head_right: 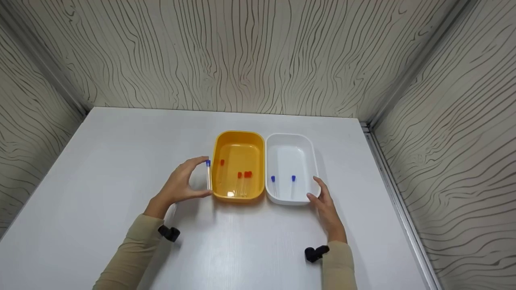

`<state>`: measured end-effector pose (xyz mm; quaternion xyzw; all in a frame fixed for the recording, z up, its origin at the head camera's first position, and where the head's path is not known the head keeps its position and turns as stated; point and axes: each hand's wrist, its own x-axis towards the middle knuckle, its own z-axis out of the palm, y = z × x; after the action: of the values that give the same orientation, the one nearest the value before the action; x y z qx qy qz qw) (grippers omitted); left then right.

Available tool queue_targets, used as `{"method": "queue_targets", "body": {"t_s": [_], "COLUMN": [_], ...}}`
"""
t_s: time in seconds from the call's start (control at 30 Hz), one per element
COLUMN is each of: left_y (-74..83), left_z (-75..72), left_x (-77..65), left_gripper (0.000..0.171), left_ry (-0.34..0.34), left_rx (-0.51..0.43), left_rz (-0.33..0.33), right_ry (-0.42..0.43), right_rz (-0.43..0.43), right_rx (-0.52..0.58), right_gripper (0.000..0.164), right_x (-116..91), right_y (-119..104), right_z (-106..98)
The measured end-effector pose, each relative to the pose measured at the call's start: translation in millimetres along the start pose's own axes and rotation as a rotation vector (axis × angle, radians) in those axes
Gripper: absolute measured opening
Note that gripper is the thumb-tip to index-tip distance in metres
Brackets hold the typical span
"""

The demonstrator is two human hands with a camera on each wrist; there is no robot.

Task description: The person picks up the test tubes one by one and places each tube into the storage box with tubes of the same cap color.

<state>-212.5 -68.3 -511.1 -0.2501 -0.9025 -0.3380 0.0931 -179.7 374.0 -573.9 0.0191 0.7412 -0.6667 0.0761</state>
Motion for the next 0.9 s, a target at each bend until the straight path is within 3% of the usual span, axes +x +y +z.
{"method": "queue_targets", "body": {"t_s": [0.37,0.67,0.9], "left_y": [20.9,40.3,50.2], "left_z": [19.2,30.6,38.8], "left_x": [18.6,33.3,38.9], "left_gripper": [0.093,0.094,0.092], "left_ry": [-0.025,-0.125,-0.144], "left_rx": [0.046,0.008,-0.017], "left_rz": [0.061,0.006,0.013], "right_ry": [0.012,0.001,0.004], "right_rz": [0.034,0.042,0.041], "right_rx": [0.009,0.043,0.009], "right_gripper": [0.068,0.068,0.068], "right_x": [0,0,-1], "right_y": [-2,-2,-2], "right_z": [1,1,0]}}
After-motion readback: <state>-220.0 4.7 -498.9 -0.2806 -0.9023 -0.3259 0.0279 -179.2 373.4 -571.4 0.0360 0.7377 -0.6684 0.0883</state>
